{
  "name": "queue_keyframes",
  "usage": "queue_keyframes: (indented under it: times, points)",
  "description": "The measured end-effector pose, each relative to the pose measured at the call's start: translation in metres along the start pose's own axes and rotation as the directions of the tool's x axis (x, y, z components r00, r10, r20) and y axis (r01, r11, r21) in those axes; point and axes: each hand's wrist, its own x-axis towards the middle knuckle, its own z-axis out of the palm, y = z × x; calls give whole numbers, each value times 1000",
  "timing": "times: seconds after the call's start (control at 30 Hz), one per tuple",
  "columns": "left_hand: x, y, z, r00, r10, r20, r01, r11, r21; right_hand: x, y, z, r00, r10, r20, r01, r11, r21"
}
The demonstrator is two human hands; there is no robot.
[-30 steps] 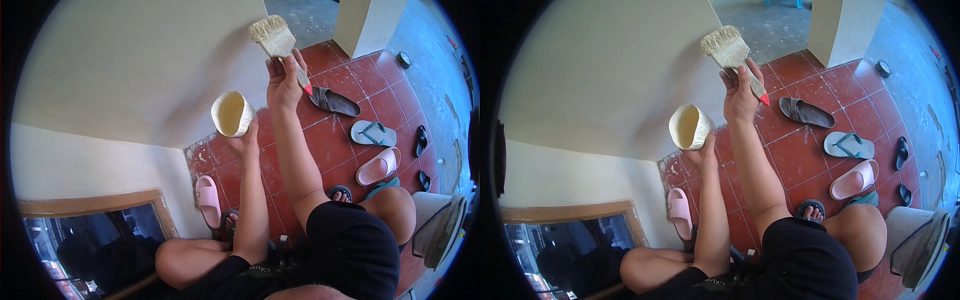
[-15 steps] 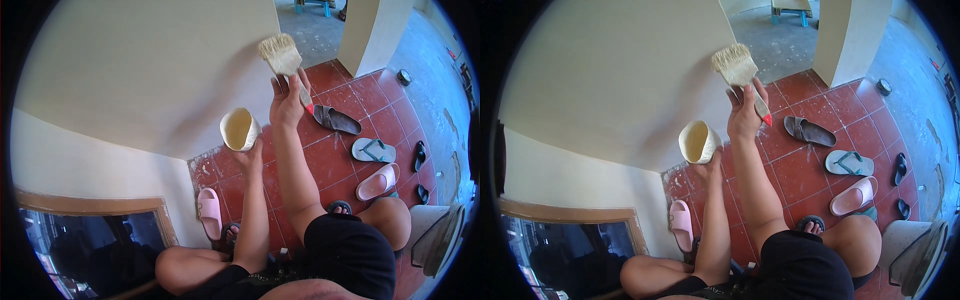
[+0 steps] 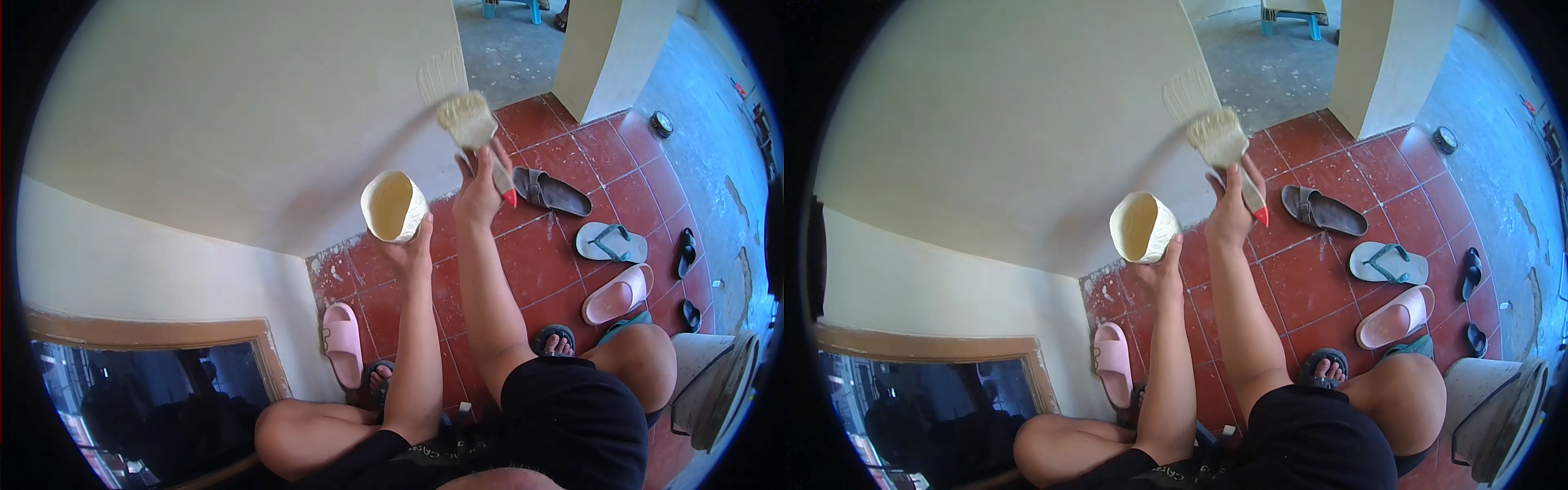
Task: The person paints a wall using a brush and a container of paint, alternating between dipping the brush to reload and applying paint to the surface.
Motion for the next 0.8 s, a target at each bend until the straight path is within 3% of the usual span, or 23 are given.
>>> queue_keyframes:
  times: [0.1, 0.23, 0.3, 0.33, 0.37, 0.43, 0.5, 0.67, 0.77, 0.8]
  points:
    - [-1, 2, 1, 1000, -21, -18, 22, 995, 102, 5, -23, 39, 995, -82, 62, 79, 996, 48]
    - [-2, 12, 5, 994, -102, -40, 105, 991, 84, 6, -22, 59, 982, -125, 145, 125, 992, 10]
    - [0, 8, 6, 999, -21, -31, 24, 996, 86, 4, -14, 52, 985, -112, 133, 119, 992, -43]
    - [0, 7, 7, 998, 62, -27, -60, 995, 84, 2, -6, 43, 993, -77, 86, 82, 995, -58]
    - [0, 6, 7, 998, 58, -25, -55, 995, 88, 0, 2, 33, 998, -41, 38, 44, 996, -72]
    - [-2, 8, 9, 1000, -25, -3, 25, 995, -94, 0, 21, 1, 1000, 7, -7, -8, 997, -74]
    - [-2, -1, 6, 999, -35, 5, 35, 995, -90, -2, 40, -31, 989, 58, -134, -77, 987, -143]
    - [0, -4, 5, 1000, -20, 11, 20, 996, -83, -6, 64, -95, 963, 57, -264, -135, 949, -285]
    - [-1, -6, 7, 999, -25, -45, 21, 997, -74, -8, 58, -78, 947, 46, -317, -166, 917, -363]
    - [-1, -3, 6, 999, -39, -33, 36, 997, -74, -5, 52, -54, 953, 63, -295, -152, 945, -290]
